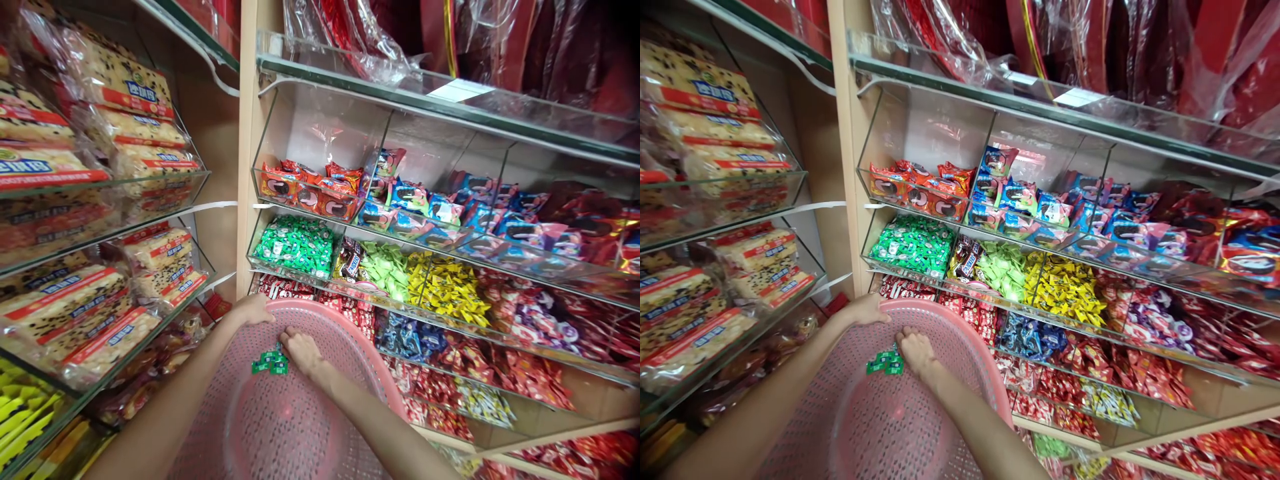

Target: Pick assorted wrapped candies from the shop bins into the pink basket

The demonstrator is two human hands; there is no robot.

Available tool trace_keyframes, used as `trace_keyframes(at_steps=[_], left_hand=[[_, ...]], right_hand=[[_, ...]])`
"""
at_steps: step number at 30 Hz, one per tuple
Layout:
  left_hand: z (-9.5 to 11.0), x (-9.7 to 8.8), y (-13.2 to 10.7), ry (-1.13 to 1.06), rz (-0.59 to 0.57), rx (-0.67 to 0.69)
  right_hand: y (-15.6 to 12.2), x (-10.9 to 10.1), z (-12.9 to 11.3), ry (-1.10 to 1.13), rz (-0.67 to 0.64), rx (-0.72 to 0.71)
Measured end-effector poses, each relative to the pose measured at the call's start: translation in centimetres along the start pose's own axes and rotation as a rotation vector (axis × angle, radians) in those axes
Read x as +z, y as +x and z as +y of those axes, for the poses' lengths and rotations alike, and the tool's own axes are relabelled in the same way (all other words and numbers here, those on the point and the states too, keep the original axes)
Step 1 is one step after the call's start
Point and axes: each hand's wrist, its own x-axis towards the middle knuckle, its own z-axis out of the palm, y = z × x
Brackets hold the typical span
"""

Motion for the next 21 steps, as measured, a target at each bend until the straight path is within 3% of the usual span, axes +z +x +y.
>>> trace_keyframes(at_steps=[10, 15, 21], left_hand=[[-0.8, 0.1, 0.0, -0.029, 0.001, 0.003], [-0.5, 0.0, -0.1, -0.002, -0.003, -0.01], [-0.2, -0.2, -0.4, -0.006, 0.001, -0.025]], right_hand=[[-0.2, 0.3, -0.3, 0.037, 0.075, 0.0], [0.0, 0.7, 0.1, -0.061, 0.131, -0.067], [-0.7, 1.1, 0.5, 0.074, 0.058, -0.114]])
